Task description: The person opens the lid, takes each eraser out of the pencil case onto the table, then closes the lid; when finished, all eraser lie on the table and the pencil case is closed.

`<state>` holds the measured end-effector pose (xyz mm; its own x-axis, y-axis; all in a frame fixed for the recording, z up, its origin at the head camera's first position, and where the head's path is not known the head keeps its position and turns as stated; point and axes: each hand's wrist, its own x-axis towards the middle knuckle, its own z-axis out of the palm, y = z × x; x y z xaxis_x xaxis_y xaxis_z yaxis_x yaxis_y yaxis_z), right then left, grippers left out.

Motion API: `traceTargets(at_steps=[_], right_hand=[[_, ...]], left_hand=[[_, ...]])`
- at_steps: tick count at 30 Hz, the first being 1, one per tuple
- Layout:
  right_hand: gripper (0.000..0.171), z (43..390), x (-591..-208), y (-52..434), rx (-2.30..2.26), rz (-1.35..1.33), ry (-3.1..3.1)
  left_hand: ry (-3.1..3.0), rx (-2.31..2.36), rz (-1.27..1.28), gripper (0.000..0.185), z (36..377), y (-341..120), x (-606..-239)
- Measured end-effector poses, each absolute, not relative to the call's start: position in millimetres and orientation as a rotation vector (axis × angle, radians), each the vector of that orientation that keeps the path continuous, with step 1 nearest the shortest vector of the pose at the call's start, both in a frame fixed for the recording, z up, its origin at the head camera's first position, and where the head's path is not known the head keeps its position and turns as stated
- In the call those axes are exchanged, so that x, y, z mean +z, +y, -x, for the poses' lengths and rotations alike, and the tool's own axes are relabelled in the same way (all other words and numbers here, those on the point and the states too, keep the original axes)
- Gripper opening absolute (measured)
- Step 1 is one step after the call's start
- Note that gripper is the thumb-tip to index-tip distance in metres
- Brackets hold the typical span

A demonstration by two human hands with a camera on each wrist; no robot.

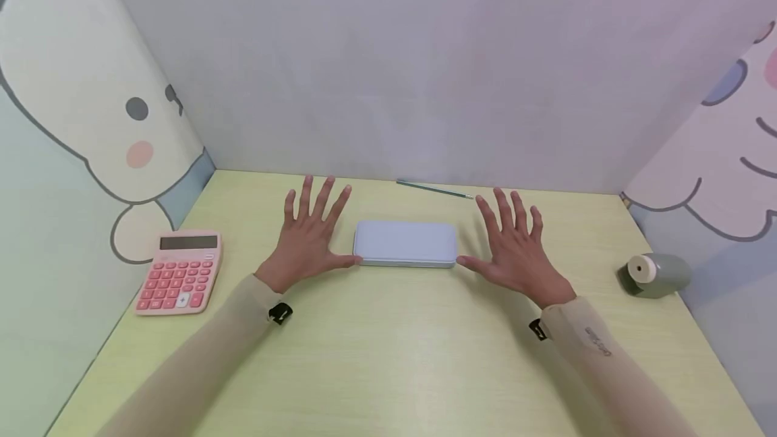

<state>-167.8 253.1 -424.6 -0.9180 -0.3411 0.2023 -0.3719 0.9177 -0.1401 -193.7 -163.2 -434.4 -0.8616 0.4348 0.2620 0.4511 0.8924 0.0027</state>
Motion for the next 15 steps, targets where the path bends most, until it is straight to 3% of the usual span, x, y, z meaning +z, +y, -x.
traceTargets(at_steps=[15], right_hand=[[0.119,179,-441,223,0.689,-0.600,-3.099]], left_hand=[[-2.985,-0.360,0.704,0.125,198,-123,-447]])
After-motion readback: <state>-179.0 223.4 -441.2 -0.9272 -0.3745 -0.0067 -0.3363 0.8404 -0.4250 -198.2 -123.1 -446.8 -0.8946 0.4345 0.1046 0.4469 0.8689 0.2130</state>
